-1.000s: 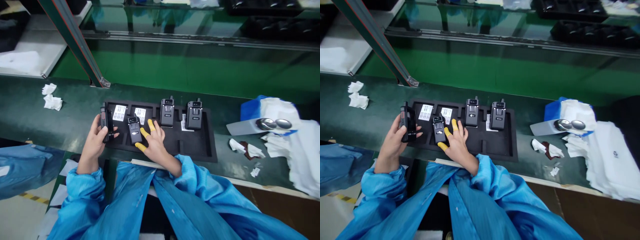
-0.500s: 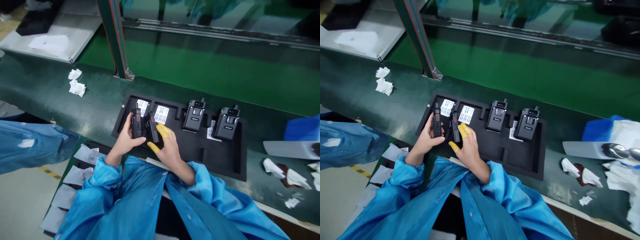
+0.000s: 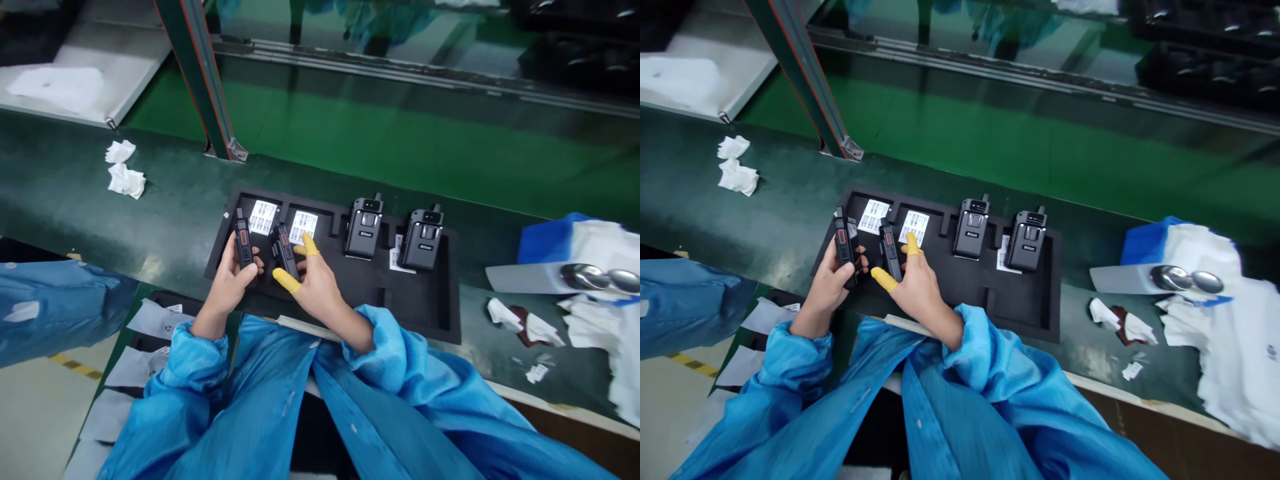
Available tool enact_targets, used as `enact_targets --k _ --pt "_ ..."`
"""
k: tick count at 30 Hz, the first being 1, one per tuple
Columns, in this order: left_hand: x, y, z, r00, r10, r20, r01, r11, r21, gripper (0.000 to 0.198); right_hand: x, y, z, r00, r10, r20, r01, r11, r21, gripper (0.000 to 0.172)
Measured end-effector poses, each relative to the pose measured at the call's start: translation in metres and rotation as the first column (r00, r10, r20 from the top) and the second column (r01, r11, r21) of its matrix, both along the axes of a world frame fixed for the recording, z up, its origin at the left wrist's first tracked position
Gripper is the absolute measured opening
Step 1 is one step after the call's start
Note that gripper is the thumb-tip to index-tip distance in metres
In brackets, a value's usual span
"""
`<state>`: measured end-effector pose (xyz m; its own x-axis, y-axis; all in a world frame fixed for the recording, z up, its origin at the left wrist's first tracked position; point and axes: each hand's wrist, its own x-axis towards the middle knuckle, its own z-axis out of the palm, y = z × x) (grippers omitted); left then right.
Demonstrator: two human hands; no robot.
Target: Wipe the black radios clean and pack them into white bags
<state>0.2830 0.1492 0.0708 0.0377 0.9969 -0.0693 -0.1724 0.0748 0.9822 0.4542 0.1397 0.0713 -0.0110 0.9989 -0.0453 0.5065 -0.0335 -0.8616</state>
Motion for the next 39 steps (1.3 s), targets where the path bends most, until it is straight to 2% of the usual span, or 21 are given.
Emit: enact_targets --k 3,6,9,17,21,24,29,31,34,37,39 --pt "0.002 -0.001 0.000 1.000 0.022 -0.011 -0.021 0.999 0.039 0.074 -0.003 0.014 0.017 0.976 0.092 0.198 -0.078 0.994 -0.078 0.060" --pt "0.002 -0.004 0.000 0.997 0.036 -0.064 -0.030 0.995 0.095 0.079 -0.001 0.018 0.027 0.944 0.153 0.292 -0.128 0.986 -0.105 0.037" --pt "0.002 -0.008 0.000 0.995 0.026 -0.101 -0.014 0.994 0.110 0.080 0.005 0.009 0.031 0.939 0.123 0.321 -0.116 0.992 -0.040 0.036" --pt "0.018 -0.012 0.006 0.994 0.003 -0.105 0.007 0.996 0.089 0.065 0.018 -0.013 0.033 0.916 -0.041 0.398 -0.031 0.984 0.173 0.046" --pt "0.028 -0.013 0.004 0.983 0.032 -0.180 -0.014 0.995 0.100 0.071 0.029 -0.018 0.020 0.949 -0.066 0.308 -0.038 0.947 0.319 0.043" --pt "0.034 -0.015 0.000 0.946 0.152 -0.286 -0.075 0.962 0.261 0.078 0.040 -0.024 0.004 0.982 -0.069 0.178 -0.027 0.873 0.487 0.039" --pt "0.036 -0.013 -0.006 0.824 0.333 -0.458 0.009 0.801 0.599 0.067 0.050 -0.036 -0.010 0.987 -0.116 0.111 0.012 0.743 0.670 0.039" --pt "0.036 -0.011 -0.005 0.791 0.387 -0.475 0.047 0.734 0.677 0.065 0.051 -0.040 -0.010 0.984 -0.134 0.114 0.015 0.709 0.705 0.040" --pt "0.037 -0.012 -0.002 0.785 0.410 -0.465 0.085 0.672 0.735 0.064 0.051 -0.044 -0.009 0.986 -0.140 0.093 0.024 0.668 0.744 0.043" --pt "0.040 -0.014 0.002 0.812 0.387 -0.437 0.082 0.665 0.742 0.062 0.052 -0.047 -0.012 0.992 -0.126 0.021 0.067 0.655 0.753 0.044" --pt "0.043 -0.015 0.005 0.859 0.329 -0.392 0.020 0.744 0.668 0.065 0.053 -0.048 -0.013 0.991 -0.086 -0.100 0.132 0.715 0.687 0.042"
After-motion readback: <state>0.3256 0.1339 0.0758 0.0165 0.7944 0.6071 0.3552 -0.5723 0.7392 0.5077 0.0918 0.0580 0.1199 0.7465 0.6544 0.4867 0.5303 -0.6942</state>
